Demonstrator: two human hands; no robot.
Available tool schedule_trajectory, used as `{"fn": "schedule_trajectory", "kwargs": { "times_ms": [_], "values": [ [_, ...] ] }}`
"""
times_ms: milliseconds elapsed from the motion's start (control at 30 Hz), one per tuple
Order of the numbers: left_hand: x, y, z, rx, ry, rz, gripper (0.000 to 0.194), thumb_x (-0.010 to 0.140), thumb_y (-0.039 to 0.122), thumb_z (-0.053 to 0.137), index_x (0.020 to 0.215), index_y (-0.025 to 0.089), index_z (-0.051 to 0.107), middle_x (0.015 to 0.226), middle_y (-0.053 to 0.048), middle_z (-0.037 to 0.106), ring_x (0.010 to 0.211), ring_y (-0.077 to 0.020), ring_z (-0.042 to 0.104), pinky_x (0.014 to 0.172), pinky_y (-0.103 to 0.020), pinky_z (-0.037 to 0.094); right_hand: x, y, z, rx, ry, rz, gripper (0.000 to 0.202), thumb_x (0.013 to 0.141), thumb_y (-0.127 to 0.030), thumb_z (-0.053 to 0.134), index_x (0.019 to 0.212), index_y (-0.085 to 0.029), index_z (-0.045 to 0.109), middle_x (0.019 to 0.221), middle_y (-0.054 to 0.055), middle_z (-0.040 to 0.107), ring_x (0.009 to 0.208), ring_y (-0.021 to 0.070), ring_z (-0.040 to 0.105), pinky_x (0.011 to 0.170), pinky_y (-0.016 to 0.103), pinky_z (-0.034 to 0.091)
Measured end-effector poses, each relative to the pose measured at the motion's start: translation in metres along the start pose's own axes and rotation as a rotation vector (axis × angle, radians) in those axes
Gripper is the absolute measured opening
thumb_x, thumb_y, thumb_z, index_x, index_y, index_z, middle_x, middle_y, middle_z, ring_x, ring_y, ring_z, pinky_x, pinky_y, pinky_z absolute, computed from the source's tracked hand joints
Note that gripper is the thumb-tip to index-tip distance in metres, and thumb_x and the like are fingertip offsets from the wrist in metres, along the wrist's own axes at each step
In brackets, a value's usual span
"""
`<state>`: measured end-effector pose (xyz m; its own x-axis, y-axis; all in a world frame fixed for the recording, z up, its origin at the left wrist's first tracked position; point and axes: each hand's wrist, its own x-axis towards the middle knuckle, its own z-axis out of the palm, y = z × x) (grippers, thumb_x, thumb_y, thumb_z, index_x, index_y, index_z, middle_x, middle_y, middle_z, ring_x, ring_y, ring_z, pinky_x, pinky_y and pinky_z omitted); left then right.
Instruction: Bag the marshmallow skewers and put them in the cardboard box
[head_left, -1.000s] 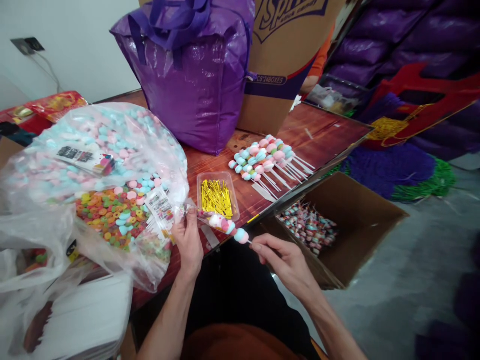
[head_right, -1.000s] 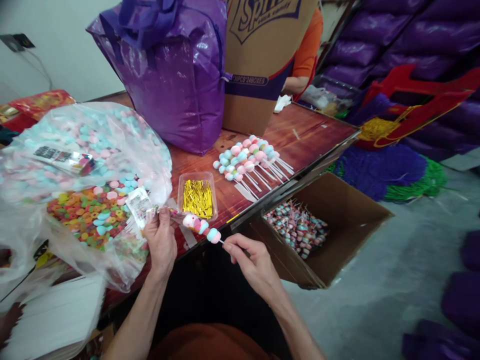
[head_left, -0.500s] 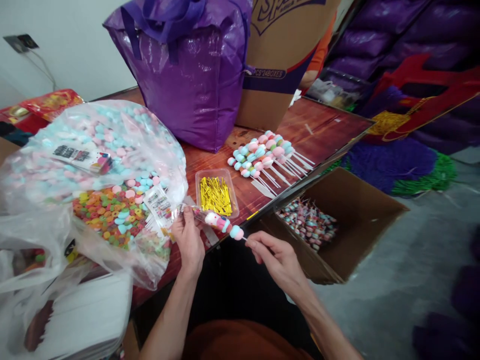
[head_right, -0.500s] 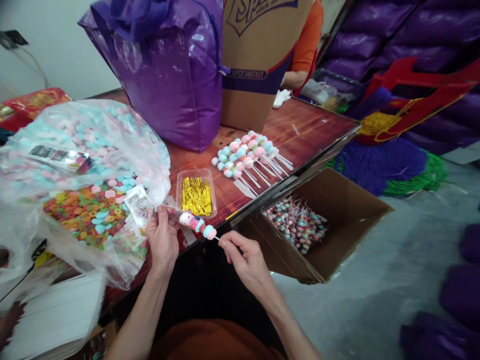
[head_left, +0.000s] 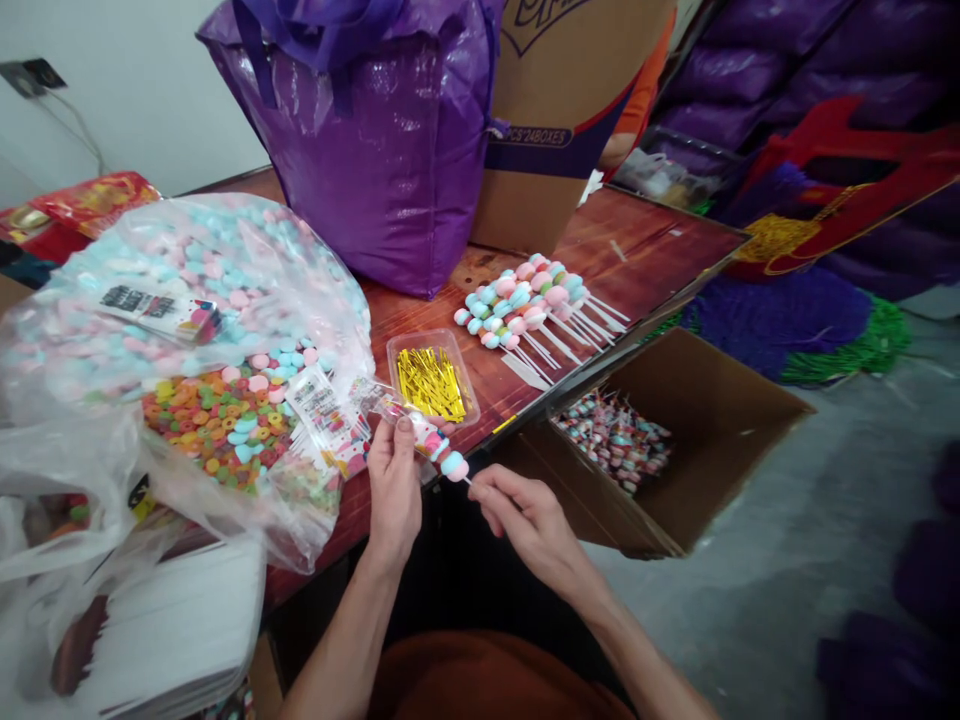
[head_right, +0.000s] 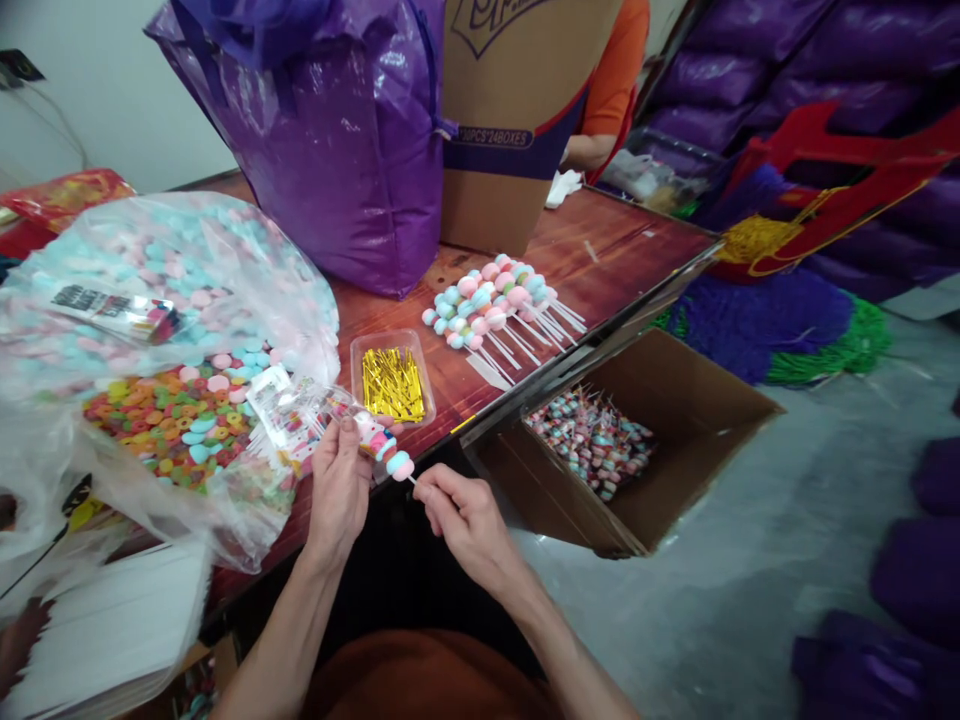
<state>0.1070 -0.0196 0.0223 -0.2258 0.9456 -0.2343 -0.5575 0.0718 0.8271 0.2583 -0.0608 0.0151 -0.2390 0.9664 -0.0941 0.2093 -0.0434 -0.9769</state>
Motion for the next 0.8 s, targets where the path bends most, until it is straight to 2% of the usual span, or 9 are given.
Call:
{"fn": "schedule_trajectory", "kwargs": {
  "times_ms": [100,233,300,367,433,600,800],
  "values": [
    [0.005,0.004,-0.001,-0.056,-0.020,-0.062,0.038,0.076,0.051,0.076,0.087,0.017,0.065,0.082,-0.006,0.074,0.073,-0.0183,0.072,0.068,-0.027,0.055,-0.001,-0.001,0.002,0.258,-0.070,0.123,0.032,0.094,-0.044,0.054,0.080,-0.017,0.063,0.049,-0.007,0.042,0.046,0.0087,0.034,0.048,0.024,0.026],
    [0.006,0.003,-0.003,-0.079,-0.042,-0.087,0.037,0.078,0.051,0.075,0.089,0.017,0.066,0.087,-0.007,0.075,0.079,-0.0194,0.073,0.068,-0.027,0.055,-0.001,0.006,0.006,0.544,-0.045,0.179,0.031,0.089,-0.044,0.063,0.077,-0.016,0.063,0.044,-0.010,0.036,0.042,0.0064,0.025,0.047,0.024,0.023],
    [0.004,0.000,-0.002,-0.061,-0.046,-0.087,0.037,0.078,0.051,0.074,0.089,0.018,0.065,0.087,-0.007,0.074,0.081,-0.0194,0.073,0.068,-0.026,0.055,0.001,0.009,0.009,0.605,-0.046,0.195,0.030,0.089,-0.043,0.064,0.077,-0.015,0.062,0.043,-0.011,0.035,0.041,0.0059,0.024,0.047,0.024,0.023],
    [0.001,-0.003,-0.001,-0.032,-0.045,-0.066,0.036,0.080,0.052,0.073,0.088,0.018,0.066,0.085,-0.006,0.074,0.082,-0.0192,0.073,0.068,-0.026,0.055,0.002,0.009,0.012,0.575,-0.062,0.202,0.031,0.089,-0.045,0.063,0.077,-0.016,0.061,0.043,-0.010,0.035,0.040,0.0061,0.024,0.045,0.024,0.021],
    [0.000,-0.004,-0.001,-0.011,-0.045,-0.050,0.036,0.080,0.052,0.072,0.088,0.018,0.066,0.083,-0.006,0.073,0.083,-0.0191,0.073,0.068,-0.025,0.054,0.003,0.006,0.014,0.452,-0.067,0.183,0.033,0.092,-0.047,0.059,0.079,-0.016,0.061,0.045,-0.009,0.038,0.042,0.0071,0.028,0.045,0.023,0.021],
    [0.006,0.002,-0.006,-0.062,-0.057,-0.078,0.039,0.080,0.054,0.072,0.089,0.016,0.067,0.087,-0.007,0.074,0.080,-0.0195,0.073,0.071,-0.028,0.056,0.001,-0.003,0.011,0.108,0.016,0.075,0.035,0.097,-0.047,0.049,0.080,-0.018,0.060,0.053,-0.006,0.041,0.049,0.0096,0.038,0.049,0.024,0.030],
    [0.009,0.006,-0.007,-0.113,-0.011,-0.103,0.042,0.078,0.055,0.073,0.087,0.015,0.065,0.082,-0.008,0.075,0.074,-0.0191,0.073,0.068,-0.027,0.056,0.000,-0.006,0.001,0.088,-0.047,0.084,0.036,0.097,-0.047,0.048,0.079,-0.018,0.059,0.052,-0.007,0.041,0.048,0.0094,0.037,0.050,0.024,0.029]
  ]
}}
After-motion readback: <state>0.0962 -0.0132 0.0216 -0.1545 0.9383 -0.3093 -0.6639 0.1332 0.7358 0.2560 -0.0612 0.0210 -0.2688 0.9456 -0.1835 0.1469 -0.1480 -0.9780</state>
